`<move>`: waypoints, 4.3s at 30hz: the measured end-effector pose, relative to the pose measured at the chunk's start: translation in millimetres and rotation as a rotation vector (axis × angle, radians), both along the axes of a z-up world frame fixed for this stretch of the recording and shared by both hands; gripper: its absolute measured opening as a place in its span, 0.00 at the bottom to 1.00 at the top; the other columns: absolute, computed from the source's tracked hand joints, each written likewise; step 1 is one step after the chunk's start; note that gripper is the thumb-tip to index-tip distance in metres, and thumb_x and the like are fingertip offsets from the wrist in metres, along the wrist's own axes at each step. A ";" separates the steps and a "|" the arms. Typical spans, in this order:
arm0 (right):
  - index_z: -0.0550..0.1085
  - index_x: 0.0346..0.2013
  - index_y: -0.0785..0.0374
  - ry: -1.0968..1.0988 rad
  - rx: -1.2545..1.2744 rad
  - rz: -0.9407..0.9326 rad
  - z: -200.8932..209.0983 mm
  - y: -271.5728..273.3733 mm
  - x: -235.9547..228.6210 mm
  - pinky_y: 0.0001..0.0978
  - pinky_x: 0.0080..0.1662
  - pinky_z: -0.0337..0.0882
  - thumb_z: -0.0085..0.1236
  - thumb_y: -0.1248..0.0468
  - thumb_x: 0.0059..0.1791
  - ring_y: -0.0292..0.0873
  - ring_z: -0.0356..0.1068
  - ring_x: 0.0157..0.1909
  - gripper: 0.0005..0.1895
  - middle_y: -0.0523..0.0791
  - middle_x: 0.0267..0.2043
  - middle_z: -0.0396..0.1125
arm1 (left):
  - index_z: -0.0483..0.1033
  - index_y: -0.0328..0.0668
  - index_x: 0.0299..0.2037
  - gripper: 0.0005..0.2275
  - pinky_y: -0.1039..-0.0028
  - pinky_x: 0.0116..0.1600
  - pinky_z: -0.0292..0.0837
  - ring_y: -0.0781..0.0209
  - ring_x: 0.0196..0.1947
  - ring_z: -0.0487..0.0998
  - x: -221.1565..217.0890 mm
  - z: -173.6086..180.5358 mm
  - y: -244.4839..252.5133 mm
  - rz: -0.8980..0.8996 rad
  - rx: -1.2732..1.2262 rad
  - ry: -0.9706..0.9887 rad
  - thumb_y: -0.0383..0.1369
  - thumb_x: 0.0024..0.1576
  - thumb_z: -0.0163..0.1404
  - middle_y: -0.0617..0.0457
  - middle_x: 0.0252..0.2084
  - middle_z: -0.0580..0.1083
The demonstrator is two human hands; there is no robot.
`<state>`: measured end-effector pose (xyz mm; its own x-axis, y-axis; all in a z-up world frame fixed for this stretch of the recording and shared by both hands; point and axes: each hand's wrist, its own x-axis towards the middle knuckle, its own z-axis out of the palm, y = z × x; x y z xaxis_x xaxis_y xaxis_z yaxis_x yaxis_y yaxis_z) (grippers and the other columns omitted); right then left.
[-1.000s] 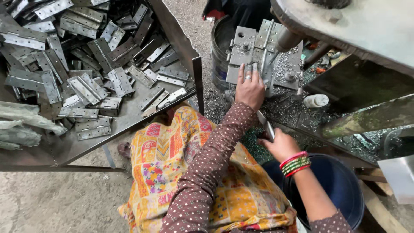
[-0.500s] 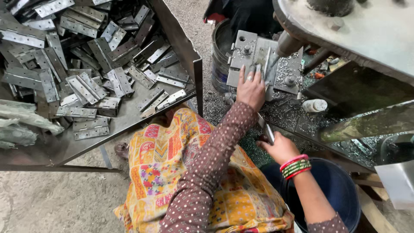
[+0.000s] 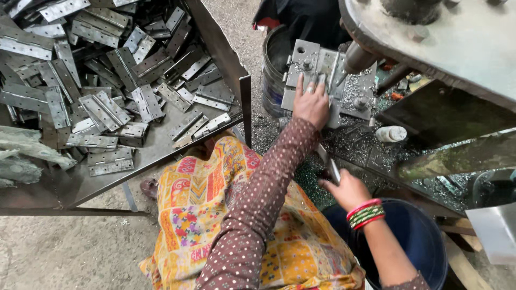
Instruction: The person repeatedly picks metal hinge pieces from a tray, places them into a press machine, and operates the lever to process them. The person then removes the processed pieces and returns them to the tray, continuing this cycle throughout the clip.
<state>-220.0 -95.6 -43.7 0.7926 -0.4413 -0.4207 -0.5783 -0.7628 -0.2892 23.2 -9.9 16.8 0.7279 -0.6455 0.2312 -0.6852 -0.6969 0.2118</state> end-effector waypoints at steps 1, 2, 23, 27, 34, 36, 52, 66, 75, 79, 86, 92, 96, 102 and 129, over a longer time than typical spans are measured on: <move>0.71 0.42 0.63 -0.006 0.006 -0.001 4.7 2.6 -1.2 0.49 0.42 0.74 0.61 0.40 0.44 0.59 0.77 0.38 0.30 0.57 0.33 0.74 | 0.80 0.46 0.47 0.12 0.46 0.74 0.29 0.52 0.69 0.61 4.7 2.1 -1.7 -0.003 0.047 0.057 0.32 0.58 0.45 0.49 0.68 0.65; 0.71 0.42 0.63 -0.019 0.008 0.000 7.7 4.2 -1.0 0.49 0.42 0.74 0.61 0.40 0.43 0.59 0.76 0.38 0.30 0.57 0.33 0.74 | 0.81 0.47 0.45 0.11 0.47 0.74 0.28 0.52 0.71 0.59 10.1 4.7 -4.6 -0.004 0.089 0.108 0.33 0.59 0.45 0.50 0.69 0.64; 0.74 0.39 0.60 -0.052 0.017 -0.034 26.7 9.0 13.6 0.48 0.45 0.73 0.58 0.35 0.41 0.58 0.77 0.40 0.32 0.54 0.34 0.76 | 0.78 0.35 0.50 0.16 0.48 0.75 0.45 0.47 0.65 0.67 -100.6 12.6 64.8 -0.009 -0.158 -0.399 0.35 0.55 0.49 0.40 0.56 0.73; 0.74 0.40 0.63 -0.032 -0.004 -0.047 22.2 9.7 7.7 0.49 0.44 0.73 0.58 0.37 0.43 0.59 0.76 0.40 0.32 0.56 0.35 0.75 | 0.73 0.39 0.46 0.11 0.45 0.74 0.47 0.48 0.63 0.70 -99.3 8.2 89.5 -0.153 -0.369 -0.357 0.33 0.54 0.49 0.43 0.56 0.74; 0.75 0.44 0.58 0.053 0.005 -0.058 37.1 17.4 14.6 0.47 0.48 0.73 0.57 0.36 0.43 0.55 0.77 0.45 0.30 0.52 0.40 0.76 | 0.69 0.41 0.45 0.04 0.49 0.78 0.60 0.60 0.49 0.79 -65.9 19.9 43.9 -0.220 -0.727 -0.394 0.31 0.69 0.49 0.46 0.57 0.75; 0.75 0.45 0.57 0.090 0.038 -0.104 41.3 19.3 14.2 0.46 0.49 0.74 0.58 0.38 0.44 0.54 0.77 0.45 0.29 0.52 0.41 0.76 | 0.72 0.41 0.47 0.05 0.49 0.71 0.61 0.59 0.45 0.79 -55.9 22.7 27.0 -0.146 -0.664 -0.526 0.32 0.65 0.49 0.46 0.53 0.76; 0.74 0.46 0.61 -0.006 0.043 -0.029 53.9 23.9 12.9 0.47 0.47 0.73 0.60 0.39 0.44 0.57 0.76 0.44 0.30 0.55 0.39 0.75 | 0.70 0.34 0.62 0.25 0.48 0.76 0.38 0.52 0.68 0.65 -71.6 0.1 56.8 0.033 -0.198 -0.177 0.39 0.56 0.45 0.44 0.70 0.63; 0.73 0.43 0.65 -0.196 0.023 -0.073 -45.1 22.0 -27.8 0.51 0.44 0.73 0.62 0.41 0.43 0.62 0.75 0.42 0.30 0.57 0.37 0.74 | 0.76 0.34 0.54 0.17 0.48 0.77 0.37 0.54 0.62 0.71 -56.8 -4.4 30.5 0.113 -0.189 -0.176 0.31 0.58 0.43 0.47 0.62 0.71; 0.70 0.43 0.66 -0.053 -0.052 0.054 1.3 7.7 -6.7 0.51 0.43 0.74 0.62 0.40 0.43 0.61 0.75 0.40 0.32 0.59 0.34 0.74 | 0.76 0.34 0.52 0.16 0.48 0.77 0.38 0.54 0.62 0.71 -63.0 -8.2 33.2 0.088 -0.120 -0.169 0.32 0.57 0.45 0.45 0.63 0.69; 0.68 0.43 0.66 -0.124 -0.070 -0.016 -25.7 26.3 -17.4 0.52 0.37 0.74 0.60 0.43 0.46 0.62 0.75 0.34 0.29 0.58 0.29 0.72 | 0.76 0.34 0.52 0.16 0.47 0.75 0.39 0.54 0.59 0.71 -57.8 -6.5 30.7 0.091 -0.142 -0.198 0.31 0.56 0.45 0.44 0.63 0.70; 0.66 0.45 0.67 -0.262 0.005 -0.060 -60.8 41.3 -34.5 0.54 0.38 0.72 0.62 0.51 0.44 0.65 0.73 0.36 0.26 0.60 0.32 0.71 | 0.77 0.33 0.51 0.15 0.46 0.77 0.39 0.53 0.61 0.71 -66.0 -6.8 44.6 0.046 -0.164 -0.166 0.30 0.57 0.45 0.45 0.61 0.71; 0.70 0.41 0.64 -0.071 0.054 0.023 15.9 7.6 0.2 0.50 0.43 0.74 0.63 0.44 0.44 0.60 0.76 0.39 0.27 0.57 0.33 0.74 | 0.78 0.31 0.48 0.15 0.46 0.74 0.36 0.47 0.62 0.70 -45.9 -10.2 22.5 0.066 -0.169 -0.241 0.32 0.56 0.46 0.40 0.61 0.71; 0.68 0.45 0.66 -0.046 -0.028 0.003 -3.3 21.5 -10.7 0.50 0.40 0.75 0.61 0.43 0.45 0.60 0.76 0.36 0.30 0.57 0.32 0.73 | 0.77 0.31 0.50 0.15 0.46 0.75 0.34 0.46 0.61 0.72 -25.7 -16.5 2.6 0.078 -0.041 -0.200 0.30 0.58 0.46 0.41 0.61 0.71; 0.71 0.43 0.63 -0.298 0.034 -0.082 -63.9 38.4 -37.0 0.50 0.41 0.73 0.59 0.47 0.46 0.61 0.75 0.38 0.23 0.56 0.34 0.74 | 0.78 0.33 0.48 0.12 0.46 0.76 0.37 0.48 0.59 0.73 -41.0 -31.3 14.3 0.057 -0.070 -0.171 0.27 0.58 0.46 0.41 0.63 0.70; 0.68 0.43 0.66 -0.032 -0.027 0.037 -11.3 7.1 -12.8 0.52 0.37 0.74 0.59 0.40 0.45 0.61 0.76 0.34 0.32 0.59 0.30 0.73 | 0.80 0.43 0.45 0.12 0.47 0.75 0.25 0.49 0.68 0.62 10.2 1.9 -8.7 0.032 0.012 0.135 0.32 0.60 0.43 0.47 0.68 0.64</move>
